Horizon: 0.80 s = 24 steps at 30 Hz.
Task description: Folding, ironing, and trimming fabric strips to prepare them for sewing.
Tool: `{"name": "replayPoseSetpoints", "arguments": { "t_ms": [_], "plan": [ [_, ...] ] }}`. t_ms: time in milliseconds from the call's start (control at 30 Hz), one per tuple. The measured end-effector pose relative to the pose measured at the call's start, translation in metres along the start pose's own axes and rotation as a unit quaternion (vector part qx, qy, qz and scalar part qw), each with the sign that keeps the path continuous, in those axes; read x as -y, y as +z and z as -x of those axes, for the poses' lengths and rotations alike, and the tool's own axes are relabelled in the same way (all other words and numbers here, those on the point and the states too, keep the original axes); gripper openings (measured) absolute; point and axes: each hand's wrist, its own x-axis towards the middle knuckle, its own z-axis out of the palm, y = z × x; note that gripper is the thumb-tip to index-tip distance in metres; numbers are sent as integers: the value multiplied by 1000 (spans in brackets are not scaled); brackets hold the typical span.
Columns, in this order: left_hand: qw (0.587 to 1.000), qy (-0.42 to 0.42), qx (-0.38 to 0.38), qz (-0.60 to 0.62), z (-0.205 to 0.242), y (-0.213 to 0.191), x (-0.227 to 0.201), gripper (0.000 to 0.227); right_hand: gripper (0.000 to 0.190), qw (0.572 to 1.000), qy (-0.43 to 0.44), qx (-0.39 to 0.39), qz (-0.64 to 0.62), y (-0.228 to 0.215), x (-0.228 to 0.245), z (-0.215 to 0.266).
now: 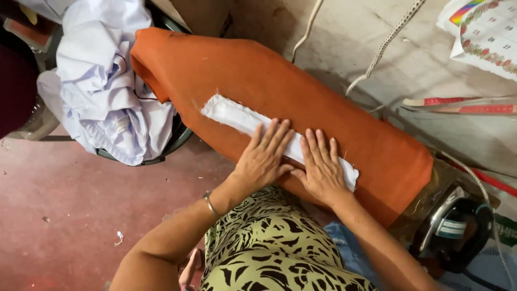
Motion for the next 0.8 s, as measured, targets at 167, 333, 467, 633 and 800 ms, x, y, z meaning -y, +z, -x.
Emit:
{"name": "replayPoseSetpoints", "arguments": {
  "t_ms": [167, 333, 467, 633, 800],
  "plan": [
    [997, -29, 69, -11, 15, -2, 3, 100, 94, 1000, 8, 7, 22, 1, -15, 29],
    [998, -21, 51, -23, 14, -5, 0, 94, 112, 981, 193, -28, 20, -63, -20, 78],
    [992, -1, 97, -79, 14, -5, -9, 92, 58, 949, 154, -234, 146, -104, -118, 226],
    [992, -2, 90, -88, 9, 7, -56, 98, 36, 820, 533, -109, 177, -68, -197, 383],
    [994, 18, 83, -71, 5, 24, -97, 93, 35, 685, 629, -139, -339, -88, -186, 338]
  ]
}}
